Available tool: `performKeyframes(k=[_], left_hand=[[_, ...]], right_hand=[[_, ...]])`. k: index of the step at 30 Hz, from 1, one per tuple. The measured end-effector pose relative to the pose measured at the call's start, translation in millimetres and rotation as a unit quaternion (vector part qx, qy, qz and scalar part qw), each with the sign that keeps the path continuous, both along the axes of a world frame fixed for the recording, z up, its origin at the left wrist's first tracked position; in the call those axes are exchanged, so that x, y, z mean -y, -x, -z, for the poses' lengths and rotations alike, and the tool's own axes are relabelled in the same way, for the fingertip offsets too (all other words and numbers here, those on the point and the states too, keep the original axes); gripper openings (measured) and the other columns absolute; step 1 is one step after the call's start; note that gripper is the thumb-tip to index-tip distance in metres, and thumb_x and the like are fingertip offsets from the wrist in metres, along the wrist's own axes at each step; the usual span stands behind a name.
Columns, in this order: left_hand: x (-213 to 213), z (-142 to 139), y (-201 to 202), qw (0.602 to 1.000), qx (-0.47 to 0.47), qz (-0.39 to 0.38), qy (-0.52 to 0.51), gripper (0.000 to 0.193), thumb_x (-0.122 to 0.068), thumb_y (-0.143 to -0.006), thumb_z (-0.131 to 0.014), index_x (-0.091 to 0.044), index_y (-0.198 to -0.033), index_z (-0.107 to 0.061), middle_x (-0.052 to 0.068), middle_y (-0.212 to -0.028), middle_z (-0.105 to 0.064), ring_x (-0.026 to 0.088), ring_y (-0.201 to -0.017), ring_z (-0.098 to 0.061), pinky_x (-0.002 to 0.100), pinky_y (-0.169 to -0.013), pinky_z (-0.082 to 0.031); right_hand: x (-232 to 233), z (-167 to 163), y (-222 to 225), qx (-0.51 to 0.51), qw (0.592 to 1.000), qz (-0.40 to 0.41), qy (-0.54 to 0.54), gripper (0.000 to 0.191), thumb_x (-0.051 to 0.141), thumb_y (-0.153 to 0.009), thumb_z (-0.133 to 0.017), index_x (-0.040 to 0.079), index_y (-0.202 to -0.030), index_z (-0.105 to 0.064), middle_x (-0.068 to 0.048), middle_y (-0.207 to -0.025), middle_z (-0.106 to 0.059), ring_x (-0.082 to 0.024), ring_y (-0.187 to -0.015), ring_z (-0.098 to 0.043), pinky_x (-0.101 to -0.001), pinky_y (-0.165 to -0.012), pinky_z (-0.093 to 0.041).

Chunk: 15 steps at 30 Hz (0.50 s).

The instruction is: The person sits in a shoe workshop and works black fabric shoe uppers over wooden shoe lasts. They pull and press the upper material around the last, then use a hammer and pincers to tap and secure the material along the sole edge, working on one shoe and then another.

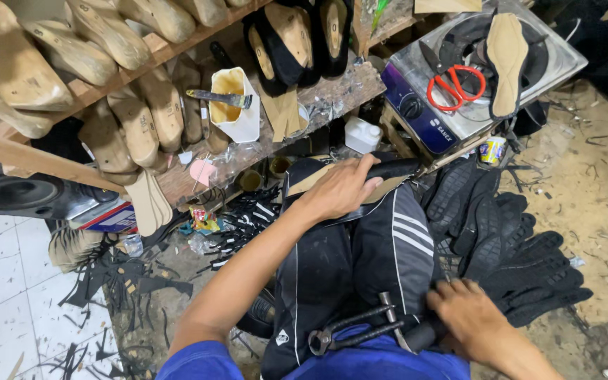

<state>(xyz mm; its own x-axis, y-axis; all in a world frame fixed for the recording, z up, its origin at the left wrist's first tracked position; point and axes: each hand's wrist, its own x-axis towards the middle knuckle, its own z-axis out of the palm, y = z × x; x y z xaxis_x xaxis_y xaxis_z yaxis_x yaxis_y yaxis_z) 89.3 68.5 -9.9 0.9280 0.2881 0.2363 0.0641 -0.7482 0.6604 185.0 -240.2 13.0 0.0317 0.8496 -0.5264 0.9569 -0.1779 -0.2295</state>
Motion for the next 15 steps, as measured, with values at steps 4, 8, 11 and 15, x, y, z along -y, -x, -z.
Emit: performKeyframes(k=[4, 8, 11, 15], left_hand=[[-1.9, 3.1, 1.0, 0.999, -0.031, 0.006, 0.029, 0.043, -0.034, -0.105, -0.055, -0.003, -0.134, -0.049, 0.026, -0.109, -0.068, 0.045, -0.104, -0.065, 0.05, -0.095, -0.05], [-10.9, 10.0, 25.6, 0.997, 0.073, 0.013, -0.028, 0.073, -0.043, -0.086, -0.074, -0.003, -0.14, -0.048, 0.028, -0.127, -0.065, 0.047, -0.117, -0.062, 0.05, -0.099, -0.047], [-20.0, 14.2, 32.4, 0.992, 0.099, 0.014, -0.072, 0.085, -0.042, -0.076, -0.085, -0.006, -0.145, -0.05, 0.029, -0.135, -0.064, 0.047, -0.124, -0.06, 0.047, -0.103, -0.045], [-41.7, 13.7, 16.8, 0.987, -0.114, 0.021, 0.112, 0.08, -0.043, -0.074, -0.084, -0.009, -0.141, -0.057, 0.021, -0.123, -0.071, 0.036, -0.116, -0.068, 0.042, -0.1, -0.051]], right_hand=[[32.2, 28.7, -18.7, -0.061, 0.996, -0.036, -0.045, 0.059, 0.01, -0.063, -0.083, 0.019, -0.12, -0.069, -0.007, -0.113, -0.069, -0.034, -0.124, -0.056, -0.0495, -0.103, -0.034], [45.0, 15.7, -67.8, -0.087, 0.995, -0.04, 0.036, 0.065, 0.022, -0.055, -0.087, 0.032, -0.118, -0.076, 0.005, -0.116, -0.077, -0.019, -0.11, -0.067, -0.0362, -0.1, -0.045], [43.8, -18.4, -100.6, -0.094, 0.993, 0.064, -0.039, 0.053, 0.023, -0.068, -0.085, 0.023, -0.119, -0.072, -0.002, -0.103, -0.075, -0.021, -0.093, -0.069, -0.0359, -0.086, -0.052], [5.5, -37.5, -59.0, -0.145, 0.895, 0.315, -0.28, 0.032, 0.02, -0.091, -0.075, 0.01, -0.119, -0.065, -0.01, -0.088, -0.069, -0.022, -0.072, -0.068, -0.036, -0.072, -0.058]])
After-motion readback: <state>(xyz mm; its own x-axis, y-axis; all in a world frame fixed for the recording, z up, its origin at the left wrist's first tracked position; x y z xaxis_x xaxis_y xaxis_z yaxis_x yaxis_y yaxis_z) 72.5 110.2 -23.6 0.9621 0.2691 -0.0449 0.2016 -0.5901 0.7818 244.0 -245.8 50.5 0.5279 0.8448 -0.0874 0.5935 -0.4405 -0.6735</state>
